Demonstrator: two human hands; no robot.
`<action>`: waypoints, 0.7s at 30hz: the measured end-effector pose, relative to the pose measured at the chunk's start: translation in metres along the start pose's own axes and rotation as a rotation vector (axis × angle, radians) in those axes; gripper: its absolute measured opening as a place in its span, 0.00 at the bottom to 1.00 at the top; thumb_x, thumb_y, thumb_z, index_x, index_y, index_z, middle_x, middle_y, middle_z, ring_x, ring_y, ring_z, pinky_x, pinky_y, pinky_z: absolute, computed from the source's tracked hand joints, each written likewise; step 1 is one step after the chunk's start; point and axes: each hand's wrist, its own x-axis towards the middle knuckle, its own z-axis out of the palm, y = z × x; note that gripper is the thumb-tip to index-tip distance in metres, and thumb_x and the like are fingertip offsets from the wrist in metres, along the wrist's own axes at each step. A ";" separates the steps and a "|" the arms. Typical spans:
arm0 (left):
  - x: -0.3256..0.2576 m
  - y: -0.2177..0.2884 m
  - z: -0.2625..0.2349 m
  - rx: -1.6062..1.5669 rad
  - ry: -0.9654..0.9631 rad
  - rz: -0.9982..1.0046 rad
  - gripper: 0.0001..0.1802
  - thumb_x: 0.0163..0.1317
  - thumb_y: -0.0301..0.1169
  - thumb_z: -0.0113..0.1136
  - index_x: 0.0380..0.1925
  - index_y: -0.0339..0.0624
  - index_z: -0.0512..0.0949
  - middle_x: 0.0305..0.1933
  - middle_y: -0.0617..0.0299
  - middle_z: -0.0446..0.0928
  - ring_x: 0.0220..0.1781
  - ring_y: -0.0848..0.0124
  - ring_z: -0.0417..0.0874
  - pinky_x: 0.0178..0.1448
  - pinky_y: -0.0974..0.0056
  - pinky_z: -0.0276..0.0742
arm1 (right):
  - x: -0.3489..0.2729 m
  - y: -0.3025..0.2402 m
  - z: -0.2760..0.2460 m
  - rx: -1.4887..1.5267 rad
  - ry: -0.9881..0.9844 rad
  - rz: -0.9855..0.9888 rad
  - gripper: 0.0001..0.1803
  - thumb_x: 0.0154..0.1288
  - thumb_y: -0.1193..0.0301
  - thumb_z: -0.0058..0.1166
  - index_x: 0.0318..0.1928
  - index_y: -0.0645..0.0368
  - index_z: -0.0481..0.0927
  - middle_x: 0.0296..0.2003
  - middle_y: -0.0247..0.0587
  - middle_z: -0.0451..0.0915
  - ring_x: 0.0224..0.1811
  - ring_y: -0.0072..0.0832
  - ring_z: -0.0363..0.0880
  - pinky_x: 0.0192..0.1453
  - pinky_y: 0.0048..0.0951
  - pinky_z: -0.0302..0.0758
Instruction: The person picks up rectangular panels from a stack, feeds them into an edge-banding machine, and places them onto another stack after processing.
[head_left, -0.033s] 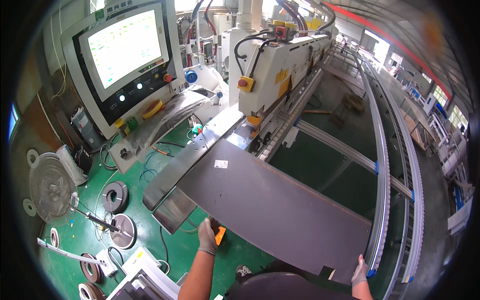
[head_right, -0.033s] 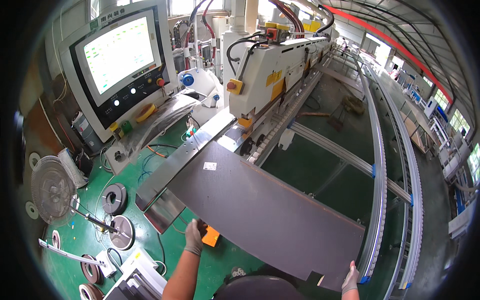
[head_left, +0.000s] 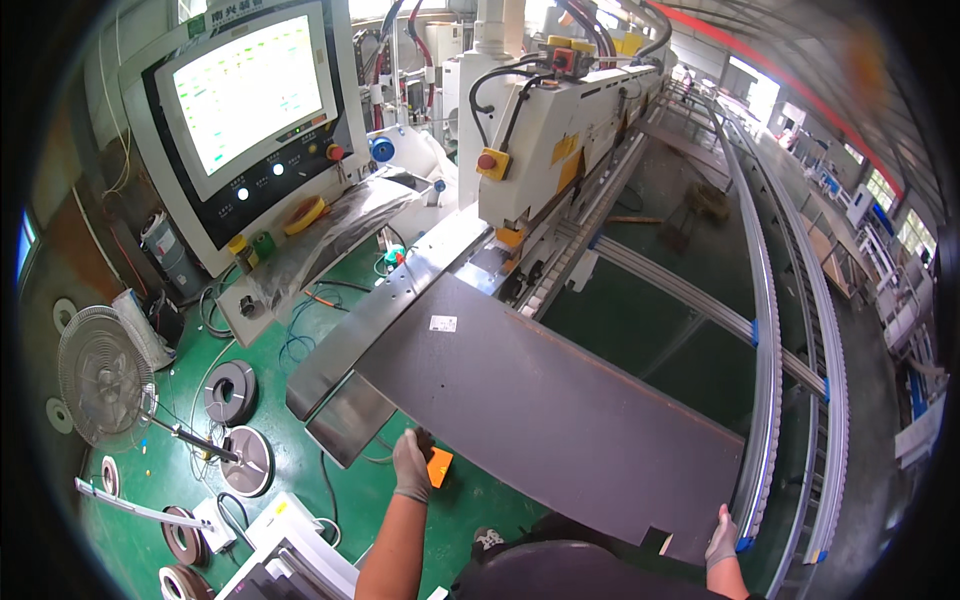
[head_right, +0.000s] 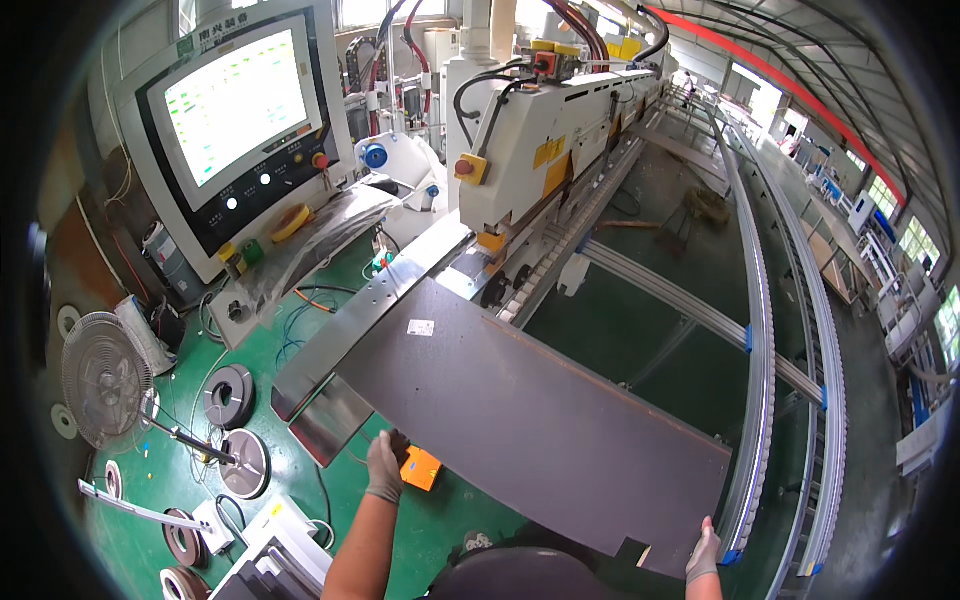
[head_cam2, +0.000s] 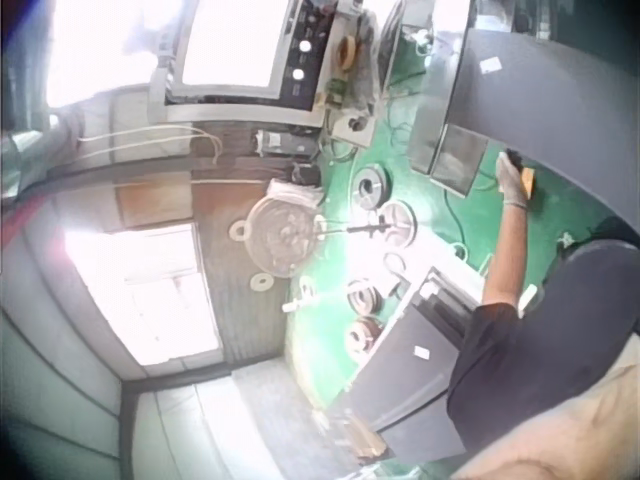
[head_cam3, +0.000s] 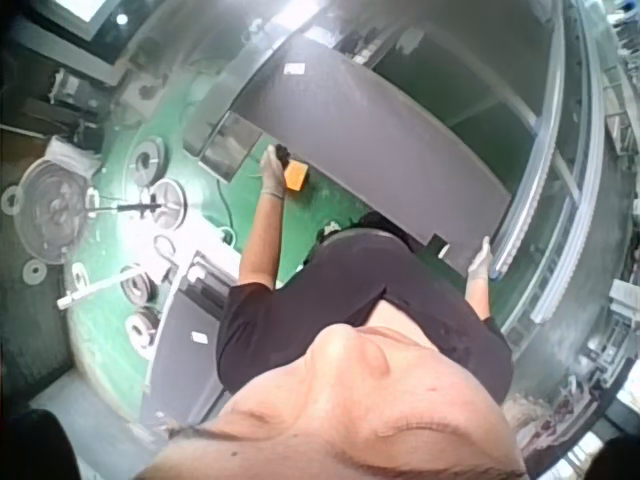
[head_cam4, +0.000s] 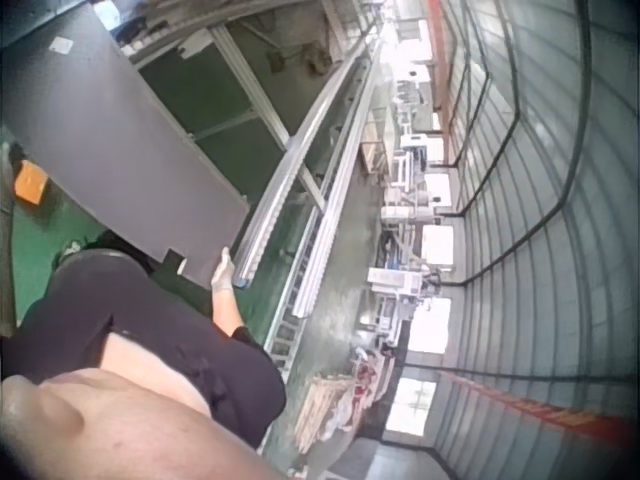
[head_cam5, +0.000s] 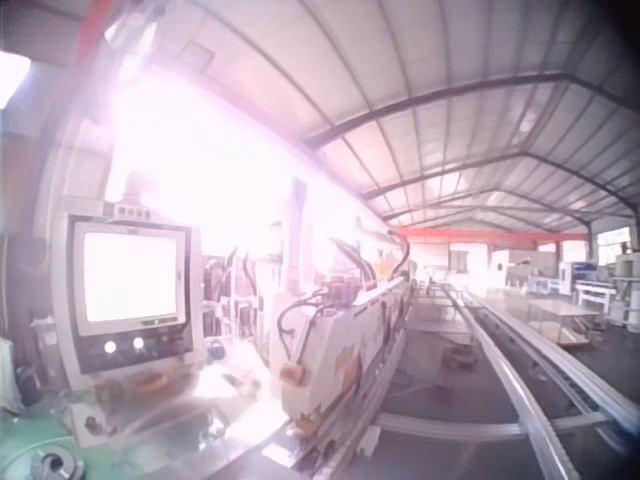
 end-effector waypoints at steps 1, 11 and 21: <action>0.006 0.017 0.013 0.005 -0.009 0.028 0.25 0.77 0.46 0.40 0.47 0.38 0.80 0.43 0.60 0.83 0.44 0.69 0.84 0.47 0.63 0.79 | 0.003 -0.006 0.000 -0.022 0.045 0.030 0.35 0.70 0.46 0.52 0.66 0.59 0.68 0.67 0.46 0.67 0.66 0.40 0.68 0.69 0.45 0.65; 0.034 0.047 0.025 0.567 0.025 0.301 0.24 0.77 0.40 0.43 0.26 0.32 0.68 0.23 0.56 0.64 0.27 0.64 0.63 0.35 0.56 0.65 | 0.011 -0.037 0.038 -0.049 0.236 0.041 0.36 0.72 0.44 0.49 0.64 0.62 0.70 0.61 0.45 0.73 0.61 0.38 0.73 0.65 0.41 0.71; 0.078 0.075 0.095 0.410 -0.172 0.067 0.28 0.78 0.45 0.41 0.37 0.28 0.80 0.39 0.47 0.83 0.39 0.60 0.81 0.47 0.59 0.75 | 0.089 -0.080 0.067 -0.009 0.234 0.096 0.48 0.66 0.37 0.51 0.72 0.62 0.61 0.70 0.42 0.64 0.71 0.34 0.62 0.75 0.36 0.58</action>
